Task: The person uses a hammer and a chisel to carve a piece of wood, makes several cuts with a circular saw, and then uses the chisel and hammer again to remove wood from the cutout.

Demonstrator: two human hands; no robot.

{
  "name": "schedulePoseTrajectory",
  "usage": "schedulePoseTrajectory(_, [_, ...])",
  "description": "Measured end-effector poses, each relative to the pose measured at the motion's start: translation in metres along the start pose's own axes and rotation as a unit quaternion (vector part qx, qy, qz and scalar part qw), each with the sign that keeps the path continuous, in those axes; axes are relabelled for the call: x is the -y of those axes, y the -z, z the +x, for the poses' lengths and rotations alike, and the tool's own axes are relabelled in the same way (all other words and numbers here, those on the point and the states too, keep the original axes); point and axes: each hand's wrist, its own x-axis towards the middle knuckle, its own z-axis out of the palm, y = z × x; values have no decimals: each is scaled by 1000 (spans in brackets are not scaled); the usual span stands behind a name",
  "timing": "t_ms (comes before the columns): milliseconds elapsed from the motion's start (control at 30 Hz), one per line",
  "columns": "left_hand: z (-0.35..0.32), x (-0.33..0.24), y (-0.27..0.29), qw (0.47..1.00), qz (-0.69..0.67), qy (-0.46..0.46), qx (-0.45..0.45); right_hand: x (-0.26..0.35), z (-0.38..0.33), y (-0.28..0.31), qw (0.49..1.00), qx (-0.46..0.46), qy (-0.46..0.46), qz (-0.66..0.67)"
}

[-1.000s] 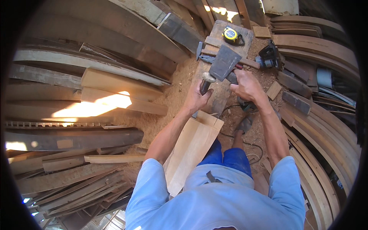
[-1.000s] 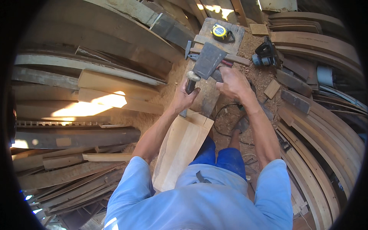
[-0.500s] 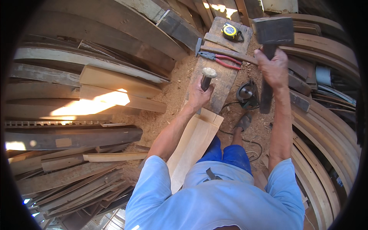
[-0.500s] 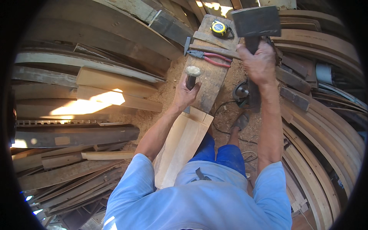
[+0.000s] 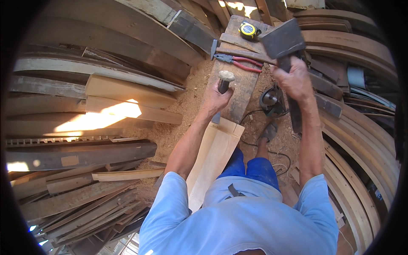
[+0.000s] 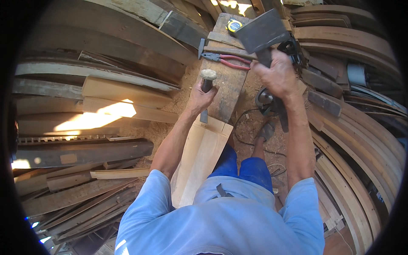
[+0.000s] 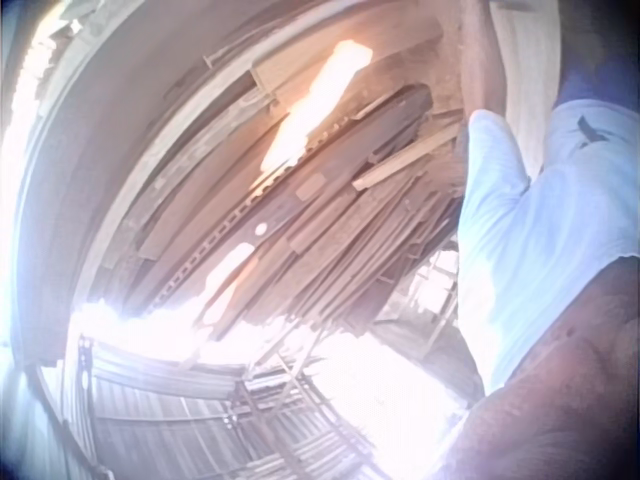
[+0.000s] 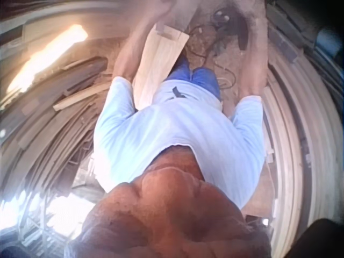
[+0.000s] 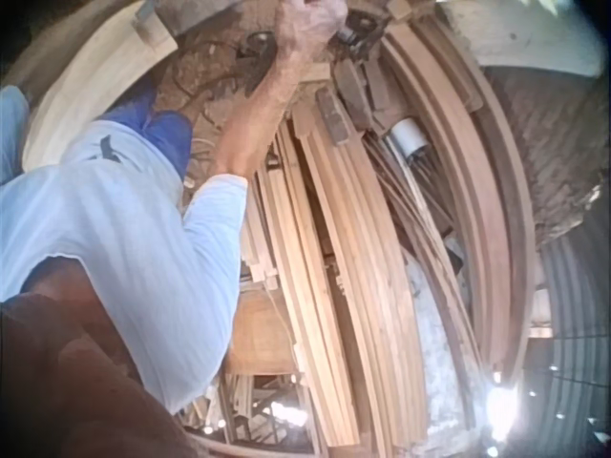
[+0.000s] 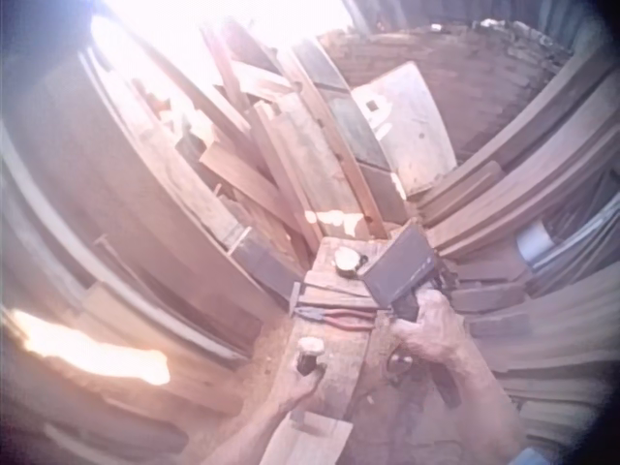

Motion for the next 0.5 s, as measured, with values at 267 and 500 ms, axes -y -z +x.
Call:
schedulePoseTrajectory(267, [-14,-7,-18,997,7,-69,-37,11,1,25,991,-92,-26,90])
schedulePoseTrajectory(500, [-19,-8,-25,995,88,-41,1,-21,-23,-33,955,141,68,-251])
